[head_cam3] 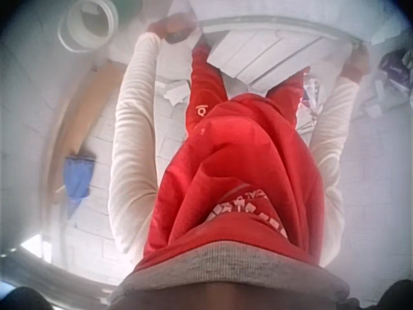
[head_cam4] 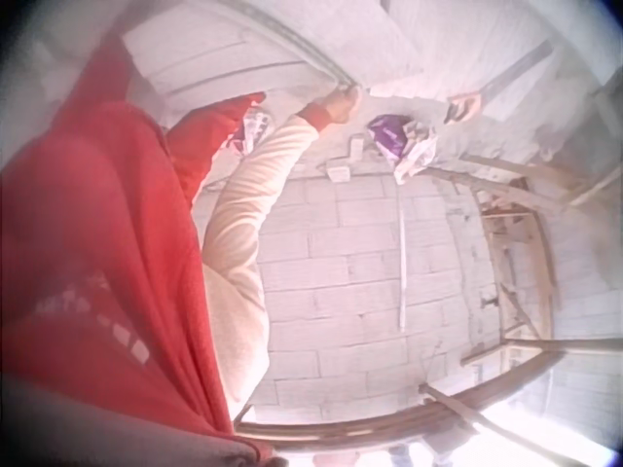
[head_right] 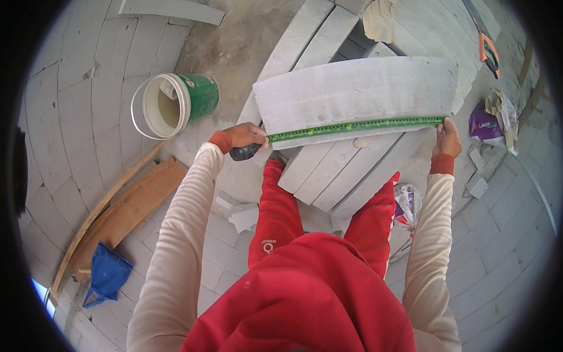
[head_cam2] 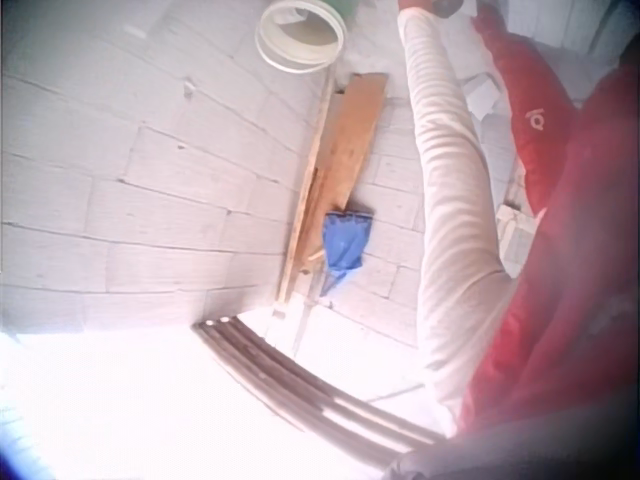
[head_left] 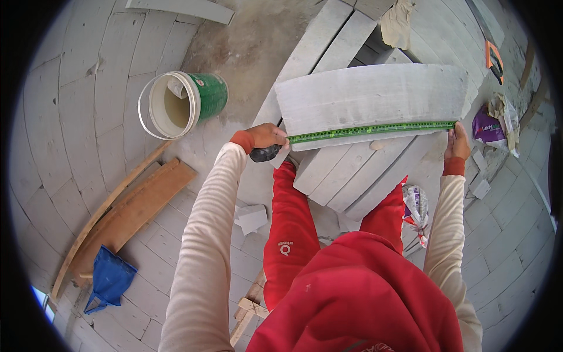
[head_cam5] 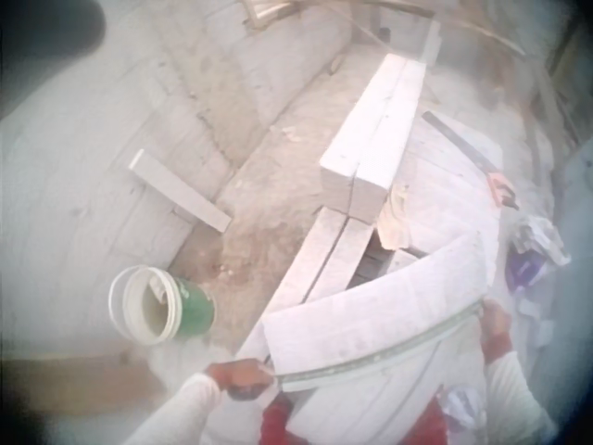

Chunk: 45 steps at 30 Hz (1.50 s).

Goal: The person measures and cuts lightweight concrete bricks using a hand saw and a measuring tape, then carries a cut piece to a higher level of the structure.

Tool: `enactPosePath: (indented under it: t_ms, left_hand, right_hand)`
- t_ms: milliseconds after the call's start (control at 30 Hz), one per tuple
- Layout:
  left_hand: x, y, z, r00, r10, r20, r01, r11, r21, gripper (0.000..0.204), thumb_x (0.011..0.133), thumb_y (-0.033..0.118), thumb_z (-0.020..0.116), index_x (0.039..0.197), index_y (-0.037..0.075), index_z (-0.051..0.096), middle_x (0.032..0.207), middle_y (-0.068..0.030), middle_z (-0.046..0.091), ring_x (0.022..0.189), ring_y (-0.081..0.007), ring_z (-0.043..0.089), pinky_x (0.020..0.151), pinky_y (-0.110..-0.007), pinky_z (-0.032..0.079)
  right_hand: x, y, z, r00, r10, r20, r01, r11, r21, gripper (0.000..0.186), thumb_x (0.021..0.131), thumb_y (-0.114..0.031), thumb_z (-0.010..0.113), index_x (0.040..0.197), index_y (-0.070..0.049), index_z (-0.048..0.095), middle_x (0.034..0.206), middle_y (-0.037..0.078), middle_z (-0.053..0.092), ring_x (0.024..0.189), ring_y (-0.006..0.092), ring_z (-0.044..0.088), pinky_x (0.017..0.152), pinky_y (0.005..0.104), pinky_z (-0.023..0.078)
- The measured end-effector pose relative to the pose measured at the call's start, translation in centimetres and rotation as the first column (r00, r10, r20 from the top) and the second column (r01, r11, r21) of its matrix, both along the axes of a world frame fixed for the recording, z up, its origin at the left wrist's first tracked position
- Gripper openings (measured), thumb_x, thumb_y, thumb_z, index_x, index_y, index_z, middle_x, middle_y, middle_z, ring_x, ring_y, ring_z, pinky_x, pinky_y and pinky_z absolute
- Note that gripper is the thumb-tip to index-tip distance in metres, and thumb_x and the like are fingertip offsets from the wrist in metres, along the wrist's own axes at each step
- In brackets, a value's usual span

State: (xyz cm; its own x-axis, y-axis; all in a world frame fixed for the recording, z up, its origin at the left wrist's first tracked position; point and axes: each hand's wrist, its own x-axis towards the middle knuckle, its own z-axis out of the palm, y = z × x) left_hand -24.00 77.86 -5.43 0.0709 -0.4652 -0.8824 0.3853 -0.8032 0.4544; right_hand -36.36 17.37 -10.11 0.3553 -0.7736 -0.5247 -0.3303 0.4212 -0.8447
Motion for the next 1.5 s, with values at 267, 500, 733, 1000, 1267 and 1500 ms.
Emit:
enactPosePath:
  t_ms: [267, 500, 733, 1000, 1267, 1500]
  left_hand:
    - [0.2, -0.3, 0.2, 0.997, -0.066, 0.036, 0.065, 0.998, 0.018, 0.028, 0.092, 0.039, 0.068, 0.103, 0.017, 0.081, 0.092, 0.0001, 0.075, 0.086, -0.0152, 0.064, 0.084, -0.030, 0.049]
    - [0.3, -0.2, 0.2, 0.995, -0.094, 0.033, 0.094, 0.995, 0.013, 0.031, 0.093, 0.041, 0.066, 0.109, 0.019, 0.081, 0.100, -0.0028, 0.075, 0.093, -0.0178, 0.063, 0.089, -0.033, 0.048]
    - [1.0, -0.6, 0.6, 0.995, -0.099, -0.001, 0.099, 0.995, 0.023, 0.028, 0.096, 0.036, 0.064, 0.111, 0.018, 0.080, 0.103, -0.0017, 0.075, 0.093, -0.0166, 0.062, 0.089, -0.031, 0.047]
    - [1.1, -0.5, 0.4, 0.997, -0.067, -0.037, 0.067, 0.998, 0.008, 0.027, 0.097, 0.033, 0.065, 0.109, 0.015, 0.080, 0.094, 0.0002, 0.073, 0.085, -0.0127, 0.063, 0.082, -0.027, 0.048]
    - [1.2, -0.6, 0.5, 0.997, -0.039, -0.073, 0.041, 0.999, 0.026, 0.030, 0.096, 0.033, 0.064, 0.111, 0.011, 0.078, 0.091, -0.0020, 0.074, 0.078, -0.0124, 0.064, 0.077, -0.028, 0.051]
    - [1.0, -1.0, 0.6, 0.994, 0.032, -0.102, -0.027, 0.998, 0.049, 0.026, 0.097, 0.026, 0.067, 0.105, 0.003, 0.076, 0.084, -0.0054, 0.072, 0.073, -0.0144, 0.068, 0.071, -0.029, 0.054]
  right_hand:
    - [-0.6, -0.9, -0.1, 0.999, 0.046, -0.009, -0.047, 0.999, -0.001, 0.037, 0.095, -0.010, 0.074, 0.129, 0.001, 0.067, 0.118, 0.006, 0.070, 0.104, 0.0162, 0.065, 0.094, 0.0280, 0.053]
    - [-0.5, -0.4, 0.4, 1.000, 0.018, 0.001, -0.018, 0.999, 0.032, 0.036, 0.094, -0.009, 0.073, 0.127, 0.003, 0.067, 0.117, 0.007, 0.071, 0.100, 0.0162, 0.067, 0.088, 0.0260, 0.055]
    - [-0.5, -0.6, 0.2, 1.000, 0.006, 0.005, -0.006, 0.999, 0.034, 0.031, 0.095, -0.006, 0.072, 0.123, 0.004, 0.068, 0.115, 0.008, 0.071, 0.098, 0.0159, 0.067, 0.086, 0.0249, 0.055]
    - [-0.1, -0.3, 0.6, 1.000, -0.011, -0.020, 0.012, 0.999, 0.037, 0.032, 0.093, -0.008, 0.074, 0.123, 0.003, 0.069, 0.113, 0.008, 0.072, 0.095, 0.0162, 0.068, 0.086, 0.0243, 0.055]
    - [0.0, 0.4, 1.7, 0.999, -0.007, -0.038, 0.008, 1.000, 0.019, 0.028, 0.093, -0.007, 0.075, 0.119, 0.001, 0.071, 0.107, 0.006, 0.074, 0.089, 0.0130, 0.068, 0.081, 0.0236, 0.055]
    - [2.2, 2.2, 3.6, 0.998, -0.026, -0.060, 0.024, 0.999, -0.020, 0.018, 0.090, -0.002, 0.074, 0.107, 0.005, 0.073, 0.091, 0.009, 0.074, 0.072, 0.0149, 0.067, 0.064, 0.0256, 0.056]
